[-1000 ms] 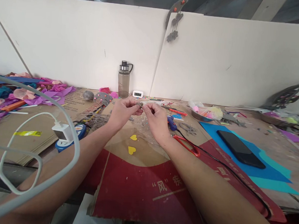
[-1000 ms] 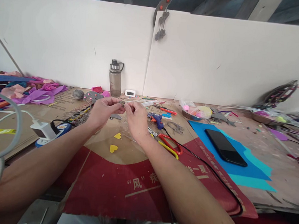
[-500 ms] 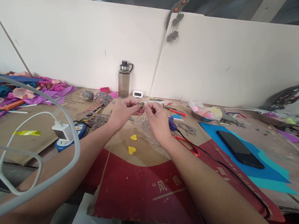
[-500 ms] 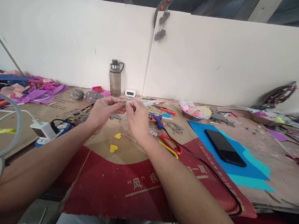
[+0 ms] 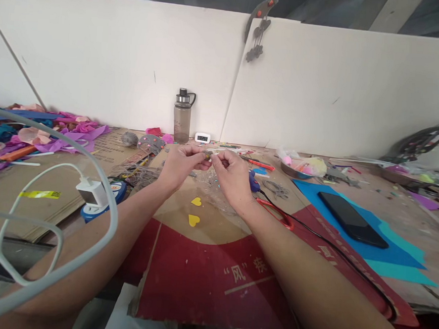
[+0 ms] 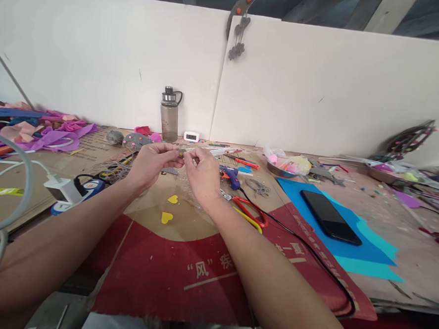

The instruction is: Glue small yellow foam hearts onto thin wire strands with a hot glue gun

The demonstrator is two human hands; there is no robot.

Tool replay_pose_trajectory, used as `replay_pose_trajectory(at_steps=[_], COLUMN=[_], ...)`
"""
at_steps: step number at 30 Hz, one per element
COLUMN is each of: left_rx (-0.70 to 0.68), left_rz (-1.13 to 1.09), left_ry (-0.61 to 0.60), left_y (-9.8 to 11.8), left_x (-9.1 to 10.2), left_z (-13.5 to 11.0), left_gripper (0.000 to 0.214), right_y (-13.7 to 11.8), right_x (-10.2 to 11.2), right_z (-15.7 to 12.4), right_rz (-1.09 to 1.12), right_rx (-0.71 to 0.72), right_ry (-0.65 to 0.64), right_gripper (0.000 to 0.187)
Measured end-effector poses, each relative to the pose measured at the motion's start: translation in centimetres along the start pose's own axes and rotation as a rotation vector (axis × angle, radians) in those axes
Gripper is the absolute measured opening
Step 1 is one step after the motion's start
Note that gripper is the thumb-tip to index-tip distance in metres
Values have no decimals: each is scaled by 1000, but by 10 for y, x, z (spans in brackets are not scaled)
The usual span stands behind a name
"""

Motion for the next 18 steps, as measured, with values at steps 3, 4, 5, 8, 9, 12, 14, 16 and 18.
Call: replay_pose_trajectory(at_steps=[3, 4, 5, 8, 9, 12, 14, 16, 18], left_rx=[7, 11, 17, 31, 34, 36, 40, 49, 54], left_rz=[-12, -15, -17, -14, -13, -14, -17, -20, -23], left_ry=[-14, -15, -12, 8, 14, 15, 14, 22, 31], left_y=[1, 1, 1, 2, 2, 2, 2, 2, 2], left_x=[0, 0, 0, 0, 0, 0, 0, 0, 0], left_z=[0, 0, 0, -1, -1, -1, -1, -1, -1], left_gripper=[21, 21, 20, 19, 19, 19, 19, 19, 19], right_y=[1, 1, 1, 1, 1, 0, -1, -1, 0], right_x=[0, 0, 0, 1, 2, 2, 3, 3, 3], right_z=[1, 0, 0, -4, -5, -6, -6, -5, -4], right_rz=[-14, -14, -11, 20, 32, 41, 26, 23, 32], right_rx=[9, 11, 11, -11, -18, -2, 20, 22, 9], right_ry=[0, -3, -5, -7, -6, -9, -4, -5, -9], right_gripper=[24, 24, 22, 9, 10, 9, 2, 8, 11])
Point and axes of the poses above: each hand's wrist, its own z-axis towards the middle knuckle, its own x-axis out of the back of the hand, y = z × x, the point moved 3 cm from there along z, towards the middle knuckle, and after that the axes turned 4 degrees about x, right-handed, at the moved point
